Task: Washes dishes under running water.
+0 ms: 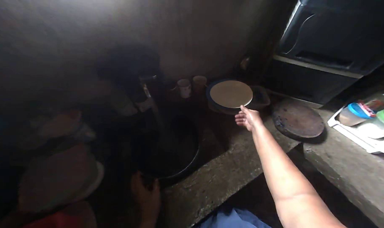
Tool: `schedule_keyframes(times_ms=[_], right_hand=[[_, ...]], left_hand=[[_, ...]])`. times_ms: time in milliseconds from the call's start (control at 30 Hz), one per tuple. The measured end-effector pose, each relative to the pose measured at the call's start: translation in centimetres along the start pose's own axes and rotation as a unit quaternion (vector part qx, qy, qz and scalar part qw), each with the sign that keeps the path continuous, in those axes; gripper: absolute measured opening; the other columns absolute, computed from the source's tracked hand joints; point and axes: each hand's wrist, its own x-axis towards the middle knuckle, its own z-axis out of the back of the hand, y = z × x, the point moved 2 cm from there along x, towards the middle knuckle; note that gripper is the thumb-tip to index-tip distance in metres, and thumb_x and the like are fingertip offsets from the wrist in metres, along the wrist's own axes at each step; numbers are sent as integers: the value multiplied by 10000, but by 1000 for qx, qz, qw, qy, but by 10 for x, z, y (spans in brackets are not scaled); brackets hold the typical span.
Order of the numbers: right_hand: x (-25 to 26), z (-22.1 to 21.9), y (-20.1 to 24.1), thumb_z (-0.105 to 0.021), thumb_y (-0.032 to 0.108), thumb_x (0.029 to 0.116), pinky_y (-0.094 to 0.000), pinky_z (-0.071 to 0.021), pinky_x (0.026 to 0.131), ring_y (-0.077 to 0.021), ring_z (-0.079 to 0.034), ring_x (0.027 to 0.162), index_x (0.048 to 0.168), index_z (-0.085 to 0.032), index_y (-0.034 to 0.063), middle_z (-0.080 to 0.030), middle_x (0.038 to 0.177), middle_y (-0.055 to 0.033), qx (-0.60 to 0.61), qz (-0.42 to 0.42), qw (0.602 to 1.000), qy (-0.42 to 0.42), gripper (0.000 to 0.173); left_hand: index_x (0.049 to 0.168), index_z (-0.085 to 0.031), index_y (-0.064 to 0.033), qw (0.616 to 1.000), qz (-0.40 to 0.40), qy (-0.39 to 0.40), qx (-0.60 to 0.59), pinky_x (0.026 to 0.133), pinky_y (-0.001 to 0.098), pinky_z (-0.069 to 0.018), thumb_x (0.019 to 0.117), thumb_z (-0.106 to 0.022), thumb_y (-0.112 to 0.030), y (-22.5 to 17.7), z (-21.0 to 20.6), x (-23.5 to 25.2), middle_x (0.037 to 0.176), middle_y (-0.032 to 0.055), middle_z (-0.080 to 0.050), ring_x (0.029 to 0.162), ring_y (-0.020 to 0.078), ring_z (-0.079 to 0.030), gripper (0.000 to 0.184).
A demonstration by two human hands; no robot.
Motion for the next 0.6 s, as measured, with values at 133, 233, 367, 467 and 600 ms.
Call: schedule_keyframes(times_ms=[133,233,367,467,600], right_hand=[[-2,71,-14,-579,120,1040,-520,-512,1014,-375,-634,1188,1345,-566,-64,-608,1325,-278,-279,162,936,-139,357],[31,133,-30,-607,254,1037,-677,-265,1182,-473,-304,1499,1528,-466,52,-335,1625,-249,-480,98,851,-190,550],[65,176,-54,-595,329,1040,-735,-90,1197,-495,-132,1553,1620,-337,179,-218,1686,-223,-601,78,776,-175,652],[60,182,-62,-514,240,1078,-700,-135,1211,-487,-198,1542,1613,-352,155,-271,1668,-228,-627,102,752,-176,566],[30,192,-67,-526,138,1059,-716,-160,1193,-510,-222,1527,1592,-392,137,-297,1654,-240,-624,83,754,-191,550]], left_hand=[[1526,-343,91,1000,-2,-2,8,1177,542,-334,950,-643,-149,3,0,0,1583,354,-286,1469,491,-306,693],[1510,-357,107,1000,2,3,28,1214,546,-266,946,-644,-161,2,0,1,1571,362,-302,1481,501,-278,687],[1498,-381,99,999,-13,-8,39,1196,545,-306,939,-631,-160,7,-3,1,1549,359,-342,1460,498,-323,665],[1490,-411,77,999,-1,7,41,1196,539,-310,955,-632,-193,5,-1,0,1559,347,-334,1469,482,-317,640],[1457,-446,102,1000,-1,-12,22,1194,550,-304,939,-642,-145,4,-3,0,1564,366,-310,1469,510,-297,607]])
